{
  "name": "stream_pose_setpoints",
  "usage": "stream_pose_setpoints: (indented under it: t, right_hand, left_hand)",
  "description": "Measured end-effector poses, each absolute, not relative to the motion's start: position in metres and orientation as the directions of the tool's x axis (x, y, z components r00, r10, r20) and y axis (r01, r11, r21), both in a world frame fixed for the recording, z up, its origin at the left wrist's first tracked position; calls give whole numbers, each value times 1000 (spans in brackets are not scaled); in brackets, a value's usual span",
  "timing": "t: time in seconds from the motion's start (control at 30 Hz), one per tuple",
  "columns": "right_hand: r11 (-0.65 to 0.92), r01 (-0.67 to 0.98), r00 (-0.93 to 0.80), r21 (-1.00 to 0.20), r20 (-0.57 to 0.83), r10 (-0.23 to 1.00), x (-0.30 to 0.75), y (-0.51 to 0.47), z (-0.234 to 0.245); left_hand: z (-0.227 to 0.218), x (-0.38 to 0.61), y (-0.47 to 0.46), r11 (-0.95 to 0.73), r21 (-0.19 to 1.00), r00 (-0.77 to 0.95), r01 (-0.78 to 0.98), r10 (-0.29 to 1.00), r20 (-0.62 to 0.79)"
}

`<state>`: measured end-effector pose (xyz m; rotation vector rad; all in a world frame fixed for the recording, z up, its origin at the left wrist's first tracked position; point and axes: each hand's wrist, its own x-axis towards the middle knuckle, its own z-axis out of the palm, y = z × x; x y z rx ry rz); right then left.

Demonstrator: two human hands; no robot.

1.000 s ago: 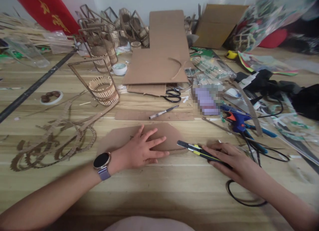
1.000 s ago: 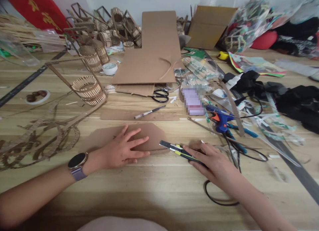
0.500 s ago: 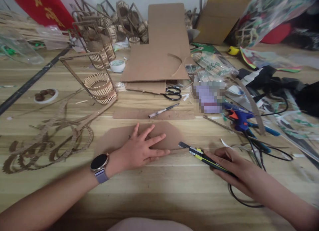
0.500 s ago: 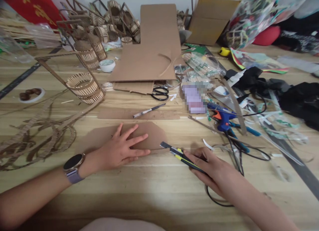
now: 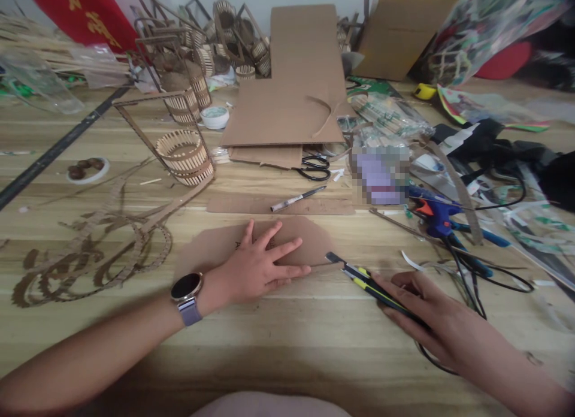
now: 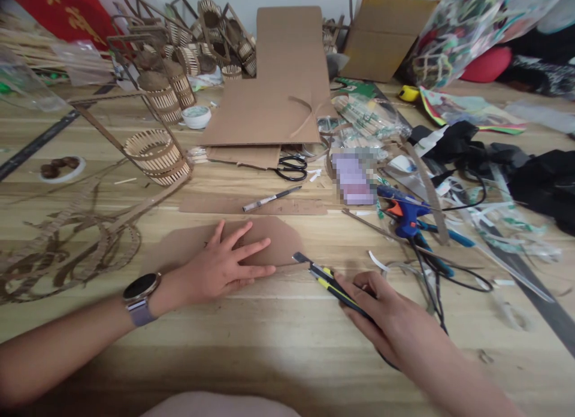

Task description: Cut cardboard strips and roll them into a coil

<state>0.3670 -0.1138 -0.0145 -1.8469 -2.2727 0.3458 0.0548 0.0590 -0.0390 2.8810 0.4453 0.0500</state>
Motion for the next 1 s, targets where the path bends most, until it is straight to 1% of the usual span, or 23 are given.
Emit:
stream_pose_setpoints:
  t: [0.1,0.17,0.3,0.47,0.77,1.0]
  right_hand:
    - [162,952,-163,-259,21,986,371,-105,-16]
    - [174,948,-177,-266,15,984,374,-99,-16]
    - [209,934,-214,-291,18,977,378,-97,-17]
    - [188,947,-192,-260,9,981,378,-103,-18]
    - [193,960,-190,-204,34,981,369,-108,-17]
    - [153,965,-162,-211,-26,987,362,-109,-14]
  left_hand:
    - [-36,62,58,-909,222,933,352,359,-10]
    - [-35,66,57,-903,218,927,369,375,-13]
    - [-35,67,58,-902,223,926,370,377,-9]
    - [-34,66,57,-899,233,927,371,374,-31]
    - [-36,66,57,-896,236,923,375,384,-9]
    - [-36,67,56,-899,234,924,371,382,2]
